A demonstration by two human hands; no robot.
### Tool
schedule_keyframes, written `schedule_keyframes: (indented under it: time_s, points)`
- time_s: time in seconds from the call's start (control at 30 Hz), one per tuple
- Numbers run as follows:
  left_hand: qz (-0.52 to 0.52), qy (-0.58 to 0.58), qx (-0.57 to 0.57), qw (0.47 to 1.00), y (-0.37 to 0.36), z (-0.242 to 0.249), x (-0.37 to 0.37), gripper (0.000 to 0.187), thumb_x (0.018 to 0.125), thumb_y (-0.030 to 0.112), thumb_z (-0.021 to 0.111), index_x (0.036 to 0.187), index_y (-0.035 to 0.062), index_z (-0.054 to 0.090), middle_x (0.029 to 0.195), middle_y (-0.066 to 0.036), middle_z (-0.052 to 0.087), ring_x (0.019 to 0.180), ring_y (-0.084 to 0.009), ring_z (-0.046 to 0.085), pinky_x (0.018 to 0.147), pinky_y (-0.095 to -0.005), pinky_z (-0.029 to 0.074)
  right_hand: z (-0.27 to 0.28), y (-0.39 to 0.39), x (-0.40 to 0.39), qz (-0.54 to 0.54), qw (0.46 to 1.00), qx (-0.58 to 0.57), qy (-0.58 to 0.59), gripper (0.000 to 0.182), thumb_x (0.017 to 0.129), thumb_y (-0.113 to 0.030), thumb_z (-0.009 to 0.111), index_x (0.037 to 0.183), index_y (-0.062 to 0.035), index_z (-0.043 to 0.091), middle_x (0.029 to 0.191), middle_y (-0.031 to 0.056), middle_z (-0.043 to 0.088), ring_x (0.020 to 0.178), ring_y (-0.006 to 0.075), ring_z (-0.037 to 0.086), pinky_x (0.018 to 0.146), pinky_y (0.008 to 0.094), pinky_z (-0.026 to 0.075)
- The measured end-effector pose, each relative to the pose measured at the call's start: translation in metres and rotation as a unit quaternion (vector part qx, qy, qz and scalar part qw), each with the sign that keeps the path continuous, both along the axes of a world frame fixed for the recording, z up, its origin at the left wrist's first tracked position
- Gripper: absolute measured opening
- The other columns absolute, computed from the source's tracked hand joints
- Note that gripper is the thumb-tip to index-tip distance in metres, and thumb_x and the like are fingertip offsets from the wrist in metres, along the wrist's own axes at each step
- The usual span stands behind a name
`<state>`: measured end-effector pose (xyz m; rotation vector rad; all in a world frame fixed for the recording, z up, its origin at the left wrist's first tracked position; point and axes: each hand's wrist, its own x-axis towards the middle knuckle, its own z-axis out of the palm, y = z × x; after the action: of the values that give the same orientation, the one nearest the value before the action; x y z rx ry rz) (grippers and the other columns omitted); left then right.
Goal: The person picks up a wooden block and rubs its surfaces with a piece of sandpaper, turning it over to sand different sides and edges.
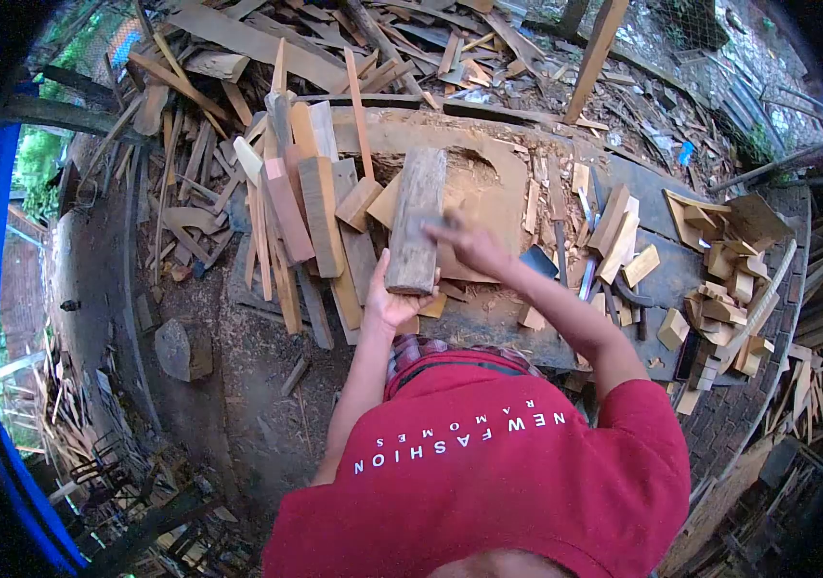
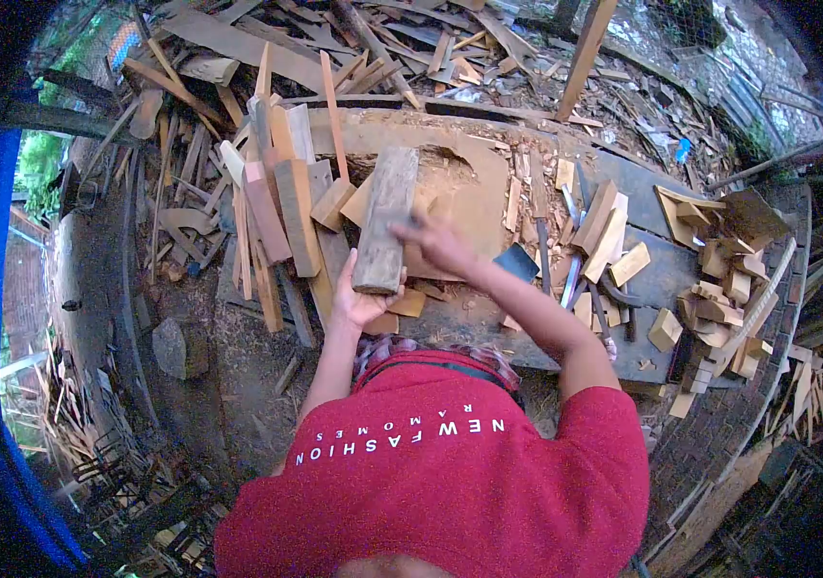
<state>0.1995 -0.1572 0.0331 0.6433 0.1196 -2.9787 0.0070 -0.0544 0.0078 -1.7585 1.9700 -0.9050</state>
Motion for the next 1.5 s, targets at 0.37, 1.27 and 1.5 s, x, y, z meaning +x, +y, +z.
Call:
schedule_keyframes:
  time_s: [0.37,1.27,1.5]
  points:
    - [-0.008,-0.026,0.052,0.998,0.001,0.004,-0.003,0.062,0.089,0.054,0.046,0.128,0.0059,0.046,0.118,-0.019,0.054,0.105,-0.036,0.054,0.08,-0.0532,0.049,-0.004,-0.088,-0.077,-0.194,0.974,0.11,0.026,0.053,0.076,0.004,0.05,0.122,-0.0205,0.058,0.105,0.0231,0.054,0.09,0.0391,0.06,0.078,0.0432,0.049]
    - [0.011,-0.022,0.058,0.998,0.008,-0.005,-0.004,0.061,0.089,0.056,0.043,0.128,0.0087,0.046,0.12,-0.017,0.053,0.109,-0.0335,0.051,0.089,-0.0541,0.043,0.024,-0.029,0.003,0.07,0.995,0.007,0.068,0.044,0.08,-0.007,0.05,0.122,-0.0182,0.057,0.117,0.0206,0.048,0.085,0.0377,0.063,0.073,0.0423,0.053]
    - [0.047,-0.038,0.106,0.992,0.011,-0.01,-0.004,0.057,0.09,0.053,0.042,0.128,0.0101,0.046,0.121,-0.017,0.052,0.11,-0.0334,0.05,0.087,-0.0538,0.041,0.066,-0.007,0.012,0.185,0.977,0.093,0.051,0.05,0.079,-0.008,0.051,0.127,-0.0218,0.052,0.111,0.0164,0.048,0.094,0.0339,0.061,0.069,0.0419,0.053]
